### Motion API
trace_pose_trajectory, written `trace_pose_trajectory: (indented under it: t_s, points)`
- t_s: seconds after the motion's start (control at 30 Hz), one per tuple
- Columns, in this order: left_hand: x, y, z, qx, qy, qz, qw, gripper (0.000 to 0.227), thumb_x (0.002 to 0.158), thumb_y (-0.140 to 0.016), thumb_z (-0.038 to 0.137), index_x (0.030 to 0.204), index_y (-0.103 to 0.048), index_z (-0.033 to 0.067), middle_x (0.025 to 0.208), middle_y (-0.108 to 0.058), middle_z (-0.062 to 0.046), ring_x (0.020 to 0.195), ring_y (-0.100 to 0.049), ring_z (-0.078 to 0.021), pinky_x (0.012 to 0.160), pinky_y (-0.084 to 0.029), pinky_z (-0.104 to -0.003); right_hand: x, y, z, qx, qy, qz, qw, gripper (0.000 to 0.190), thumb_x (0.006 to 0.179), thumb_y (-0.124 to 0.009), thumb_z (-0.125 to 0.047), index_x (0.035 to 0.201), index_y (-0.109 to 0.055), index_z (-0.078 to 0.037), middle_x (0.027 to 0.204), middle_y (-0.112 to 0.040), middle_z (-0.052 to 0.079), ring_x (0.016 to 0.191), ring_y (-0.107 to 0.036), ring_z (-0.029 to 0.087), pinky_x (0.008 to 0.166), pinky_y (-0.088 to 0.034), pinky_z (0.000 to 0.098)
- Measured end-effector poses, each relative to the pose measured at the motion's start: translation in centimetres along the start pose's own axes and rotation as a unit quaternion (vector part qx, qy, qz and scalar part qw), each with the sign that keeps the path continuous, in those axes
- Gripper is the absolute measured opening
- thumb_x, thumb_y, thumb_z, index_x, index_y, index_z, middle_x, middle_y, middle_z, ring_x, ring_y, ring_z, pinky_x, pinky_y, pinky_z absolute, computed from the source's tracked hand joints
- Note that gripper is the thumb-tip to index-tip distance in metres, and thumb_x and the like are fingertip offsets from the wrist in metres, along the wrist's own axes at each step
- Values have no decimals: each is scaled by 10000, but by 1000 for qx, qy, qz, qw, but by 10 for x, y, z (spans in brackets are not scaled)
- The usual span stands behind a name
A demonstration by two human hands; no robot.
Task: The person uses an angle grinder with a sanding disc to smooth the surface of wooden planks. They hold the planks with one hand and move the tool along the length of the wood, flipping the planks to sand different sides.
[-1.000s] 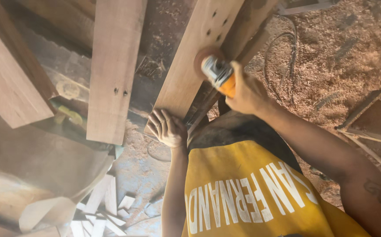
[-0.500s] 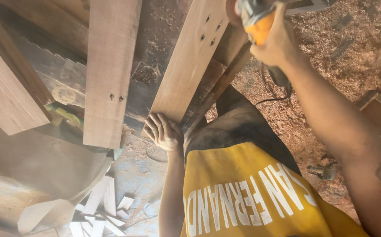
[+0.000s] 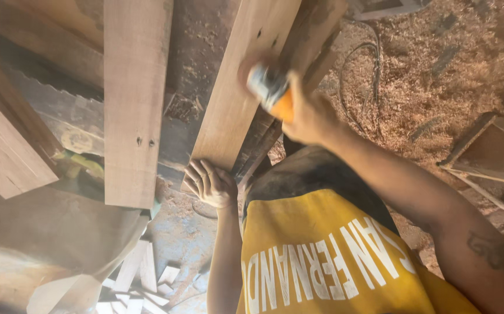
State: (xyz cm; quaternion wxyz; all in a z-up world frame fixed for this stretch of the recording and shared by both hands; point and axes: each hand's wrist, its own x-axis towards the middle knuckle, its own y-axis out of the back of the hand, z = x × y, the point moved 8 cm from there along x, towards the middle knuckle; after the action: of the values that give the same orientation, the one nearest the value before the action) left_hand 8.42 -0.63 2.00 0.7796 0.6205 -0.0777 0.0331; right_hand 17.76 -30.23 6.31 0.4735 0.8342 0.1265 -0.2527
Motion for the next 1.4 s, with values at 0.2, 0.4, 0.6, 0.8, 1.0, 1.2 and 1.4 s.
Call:
trace_pose_trajectory:
  t_s: [0.2, 0.4, 0.6, 0.8, 1.0, 1.2, 1.4]
  points:
    - [-2, -1, -2, -6, -5, 17, 1000, 411, 977, -529, 117, 1297, -682, -90, 1400, -650, -221, 1417, -500, -453, 1217, -308, -600, 13, 4, 13, 5, 2, -60, 998, 870, 839, -777, -163, 1505, -225, -67, 1068, -679, 270, 870, -733, 422, 733, -615, 501]
    - [1, 1, 0, 0, 5, 15, 1000, 408, 968, -539, 101, 1299, -684, -88, 1402, -653, -229, 1417, -501, -452, 1218, -300, -592, 89, 84, 84, -12, 11, 134, 991, 1022, 792, -864, -115, 1530, -172, 33, 1267, -555, 360, 1008, -669, 458, 826, -593, 495]
    - [-1, -3, -2, 1, 18, 17, 1000, 427, 965, -522, 108, 1314, -677, -83, 1421, -639, -236, 1425, -494, -453, 1226, -290, -591, 117, 75, 101, 27, -60, 110, 992, 587, 797, -774, -87, 1296, -466, -117, 1198, -633, 232, 1005, -726, 369, 802, -650, 457]
    - [-3, -2, -3, -3, 25, 5, 1000, 448, 961, -523, 129, 1330, -668, -80, 1440, -620, -232, 1430, -482, -452, 1225, -282, -590, 39, 8, -13, 59, 47, 20, 997, 968, 715, -826, -71, 1457, -206, -20, 1083, -636, 326, 828, -720, 439, 672, -623, 511]
    - [-3, -3, -2, -17, 35, 15, 999, 422, 968, -530, 123, 1301, -692, -80, 1432, -623, -233, 1434, -490, -445, 1239, -285, -580, 50, 5, -38, -21, 111, -58, 992, 888, 763, -823, -141, 1424, -241, -30, 1059, -665, 317, 848, -722, 463, 697, -606, 536]
    - [-1, 0, -2, -20, 43, 22, 999, 414, 966, -536, 139, 1281, -706, -69, 1411, -649, -221, 1426, -499, -428, 1249, -251, -564, 133, 87, 36, -160, 36, 132, 978, 651, 775, -858, -292, 1254, -534, 8, 976, -708, 235, 836, -734, 348, 721, -604, 454]
    - [3, 5, -1, -22, 51, 37, 998, 409, 973, -538, 146, 1283, -718, -50, 1391, -665, -197, 1423, -508, -415, 1257, -220, -545, 133, 85, 35, 0, -36, 40, 999, 279, 886, -720, -167, 1116, -633, -35, 961, -696, 202, 823, -742, 307, 746, -640, 473]
